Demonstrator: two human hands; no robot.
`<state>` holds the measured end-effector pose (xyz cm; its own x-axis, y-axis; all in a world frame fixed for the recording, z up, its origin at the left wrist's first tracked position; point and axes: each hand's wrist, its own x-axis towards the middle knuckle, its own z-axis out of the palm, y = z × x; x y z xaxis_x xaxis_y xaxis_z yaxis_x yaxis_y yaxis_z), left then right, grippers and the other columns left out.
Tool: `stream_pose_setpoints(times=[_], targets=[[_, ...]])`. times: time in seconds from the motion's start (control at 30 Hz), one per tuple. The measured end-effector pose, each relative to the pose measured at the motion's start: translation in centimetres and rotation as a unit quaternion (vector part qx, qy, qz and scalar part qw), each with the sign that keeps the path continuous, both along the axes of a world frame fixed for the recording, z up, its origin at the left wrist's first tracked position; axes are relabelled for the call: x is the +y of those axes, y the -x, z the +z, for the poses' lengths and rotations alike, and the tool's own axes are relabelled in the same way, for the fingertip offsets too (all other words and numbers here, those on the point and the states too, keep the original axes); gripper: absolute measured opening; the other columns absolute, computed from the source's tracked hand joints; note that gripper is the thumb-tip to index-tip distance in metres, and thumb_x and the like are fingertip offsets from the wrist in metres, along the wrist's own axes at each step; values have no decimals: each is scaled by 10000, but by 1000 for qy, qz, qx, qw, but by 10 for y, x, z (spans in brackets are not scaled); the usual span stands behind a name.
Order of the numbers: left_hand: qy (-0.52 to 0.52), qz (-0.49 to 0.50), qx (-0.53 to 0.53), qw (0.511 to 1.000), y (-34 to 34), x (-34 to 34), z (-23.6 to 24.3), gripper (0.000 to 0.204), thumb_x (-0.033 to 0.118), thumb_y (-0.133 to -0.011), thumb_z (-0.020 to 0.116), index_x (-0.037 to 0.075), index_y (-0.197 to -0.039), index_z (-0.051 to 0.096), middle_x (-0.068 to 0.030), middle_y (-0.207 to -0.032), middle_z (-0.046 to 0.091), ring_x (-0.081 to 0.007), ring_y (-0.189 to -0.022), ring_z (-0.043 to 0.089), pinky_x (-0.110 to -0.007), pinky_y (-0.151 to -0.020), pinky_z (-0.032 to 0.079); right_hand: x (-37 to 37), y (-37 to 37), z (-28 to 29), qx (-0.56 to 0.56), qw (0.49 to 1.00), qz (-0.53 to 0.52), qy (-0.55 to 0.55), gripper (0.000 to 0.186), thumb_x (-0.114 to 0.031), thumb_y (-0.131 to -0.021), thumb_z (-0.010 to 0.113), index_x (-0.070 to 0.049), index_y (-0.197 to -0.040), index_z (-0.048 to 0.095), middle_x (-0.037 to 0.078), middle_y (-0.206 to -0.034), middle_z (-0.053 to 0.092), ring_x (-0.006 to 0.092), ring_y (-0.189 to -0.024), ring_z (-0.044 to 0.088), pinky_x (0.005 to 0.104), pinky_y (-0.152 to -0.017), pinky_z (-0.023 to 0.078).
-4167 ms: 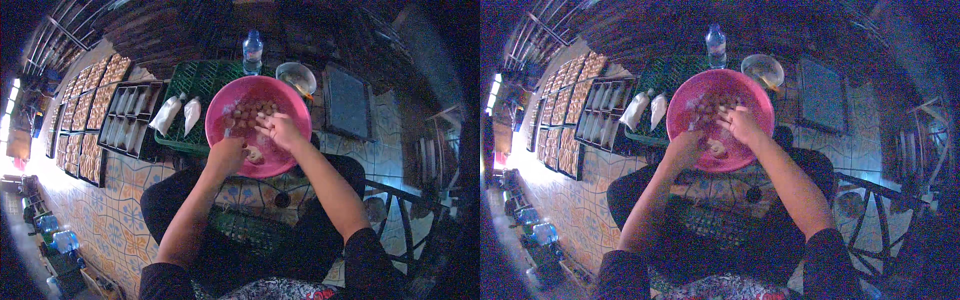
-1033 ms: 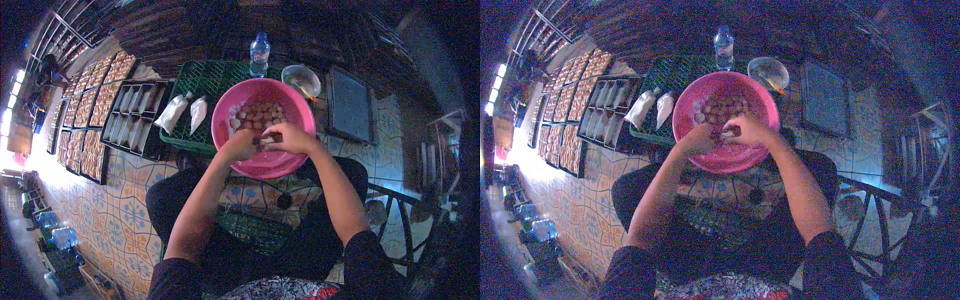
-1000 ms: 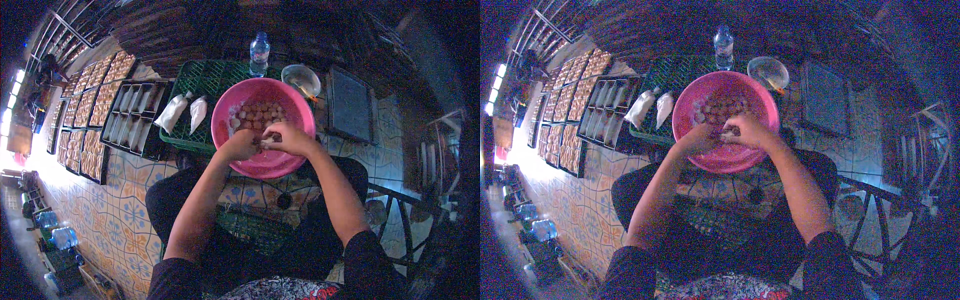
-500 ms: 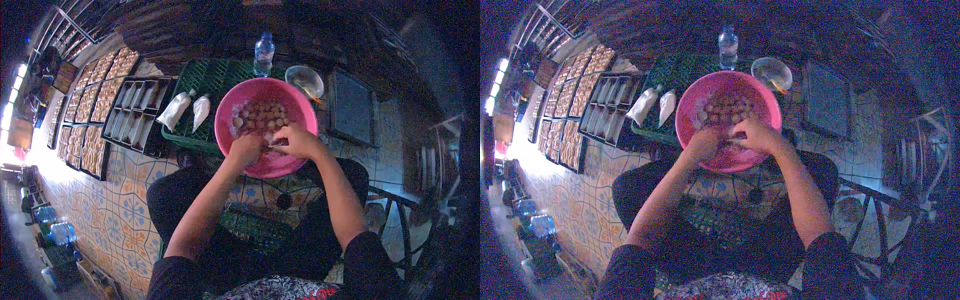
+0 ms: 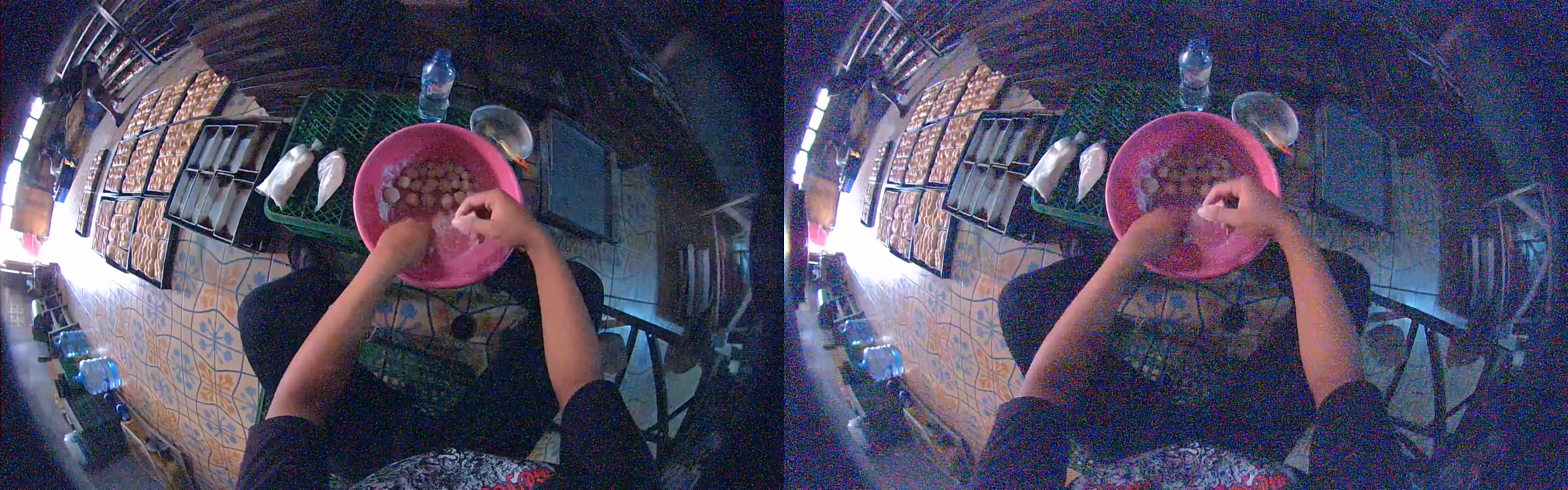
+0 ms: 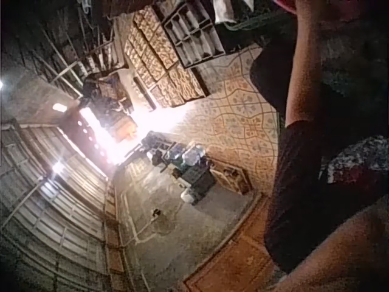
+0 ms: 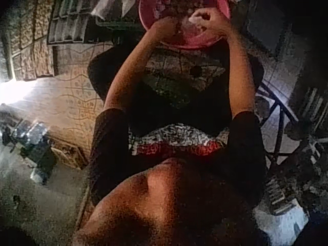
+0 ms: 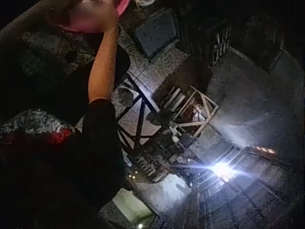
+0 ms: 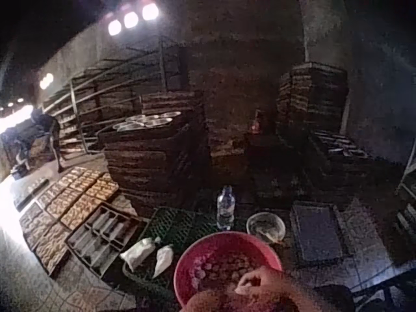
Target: The person prepares pastries by wrapping pieces of dough around small filling balls by hand inside a pink bowl.
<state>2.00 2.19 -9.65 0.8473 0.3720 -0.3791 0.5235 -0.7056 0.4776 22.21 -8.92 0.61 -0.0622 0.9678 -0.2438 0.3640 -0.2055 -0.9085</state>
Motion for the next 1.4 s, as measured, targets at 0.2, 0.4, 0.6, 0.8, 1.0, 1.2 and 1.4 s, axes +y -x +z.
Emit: stream_pose_setpoints(times=[0.2,0.4,0.6,0.8,1.0,1.2,1.4], targets=[[156,16,-102,982,3,2,3,341,142,-885,650,96,-1220,686,-136,-1134,739,-297,-1020,711,-450,-904,548,-7,6,19,120,990,-44,-55,268,-162,-938,695,-14,-1161,699,53,-953,732,120,-885,677,280,-785,550],[171,-80,-40,981,6,19,56,548,180,-779,739,102,-1307,621,-212,-1107,721,-322,-1036,700,-434,-959,522,-1,13,5,-34,999,-15,-20,232,-157,-932,697,-11,-1111,711,81,-1032,733,170,-940,683,321,-835,544],[544,195,-209,789,6,24,73,351,39,-924,608,-17,-1270,619,-143,-1104,726,-226,-1021,707,-340,-888,562,1,24,0,-267,946,-9,-185,183,-157,-884,743,-46,-1029,726,112,-982,702,276,-845,676,368,-791,524],[353,230,-195,886,8,26,75,303,186,-930,722,-10,-1161,711,-158,-1195,699,-205,-961,715,-283,-857,550,3,32,5,-142,968,-58,-200,216,-210,-843,778,-71,-1004,740,122,-954,709,310,-965,679,417,-896,511],[255,244,-206,913,-1,24,70,304,246,-894,769,64,-1137,750,-155,-1056,747,-207,-899,709,-349,-839,541,-1,25,12,-110,971,-120,-177,294,-135,-832,808,-55,-1104,726,73,-998,741,139,-845,690,294,-771,541],[148,205,-272,929,-2,13,79,272,281,-932,719,69,-1101,749,-128,-1081,740,-238,-973,712,-392,-880,536,2,21,13,-155,972,-118,-131,257,-148,-834,810,-61,-1066,741,82,-937,748,127,-835,686,316,-786,541],[99,182,-225,952,-2,14,82,294,241,-914,721,22,-1111,739,-149,-929,744,-238,-921,706,-382,-849,530,2,23,0,-123,978,-89,-144,212,-143,-908,732,-38,-1090,716,83,-951,740,120,-839,677,300,-753,534]])
